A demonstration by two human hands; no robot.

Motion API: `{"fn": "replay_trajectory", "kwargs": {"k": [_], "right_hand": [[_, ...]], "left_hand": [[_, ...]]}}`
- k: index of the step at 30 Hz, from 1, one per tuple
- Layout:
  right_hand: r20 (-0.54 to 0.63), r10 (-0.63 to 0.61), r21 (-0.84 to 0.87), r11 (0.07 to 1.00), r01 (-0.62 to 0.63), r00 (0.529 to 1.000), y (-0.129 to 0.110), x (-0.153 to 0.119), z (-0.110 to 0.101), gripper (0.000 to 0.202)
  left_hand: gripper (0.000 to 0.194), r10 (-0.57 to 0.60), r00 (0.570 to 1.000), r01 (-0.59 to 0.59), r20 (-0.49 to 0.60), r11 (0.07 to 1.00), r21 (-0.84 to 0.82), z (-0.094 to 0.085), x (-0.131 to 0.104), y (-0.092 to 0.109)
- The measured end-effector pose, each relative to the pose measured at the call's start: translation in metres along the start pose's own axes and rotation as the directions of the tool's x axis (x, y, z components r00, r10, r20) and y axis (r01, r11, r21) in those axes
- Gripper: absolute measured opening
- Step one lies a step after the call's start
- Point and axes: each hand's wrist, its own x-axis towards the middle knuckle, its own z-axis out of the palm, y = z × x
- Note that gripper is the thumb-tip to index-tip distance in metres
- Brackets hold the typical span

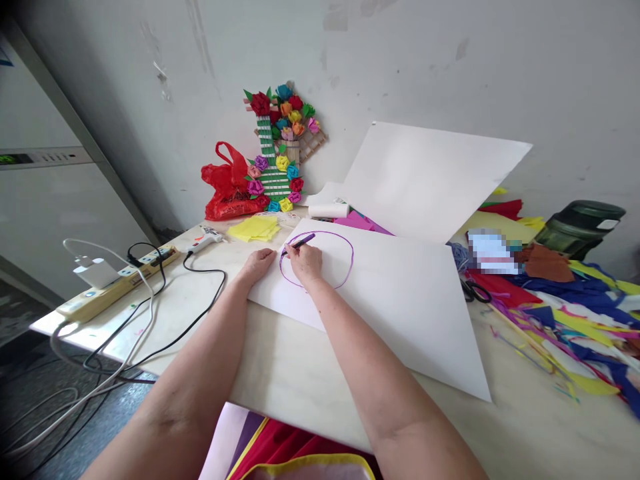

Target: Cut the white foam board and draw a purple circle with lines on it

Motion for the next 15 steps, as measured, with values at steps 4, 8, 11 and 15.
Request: {"fn": "replay_trajectory", "kwargs": {"k": [4,8,11,15], "right_hand": [[-0.004,-0.005,-0.007,1.000,0.005,1.000,-0.0014,-0.0007,-0.0011,0.030],[-0.012,-0.006,-0.003,1.000,0.006,1.000,-0.0001,-0.0002,0.0001,0.030],[-0.010,-0.012,-0.003,1.000,0.012,1.000,0.0004,-0.0003,0.0005,0.031],[0.000,-0.009,-0.015,1.000,0.009,1.000,0.0006,-0.0002,0.0004,0.031]], "left_hand": [[0.032,-0.002,1.000,0.002,0.002,1.000,0.001,-0.0004,-0.0004,0.0000],[0.032,0.001,1.000,-0.001,0.008,1.000,0.002,-0.0002,-0.0005,-0.0007],[0.032,0.001,1.000,-0.001,0.009,1.000,-0.007,-0.0001,-0.0006,-0.0009],[0.033,0.008,1.000,-0.008,0.010,1.000,0.005,-0.0001,-0.0003,-0.0012]]}}
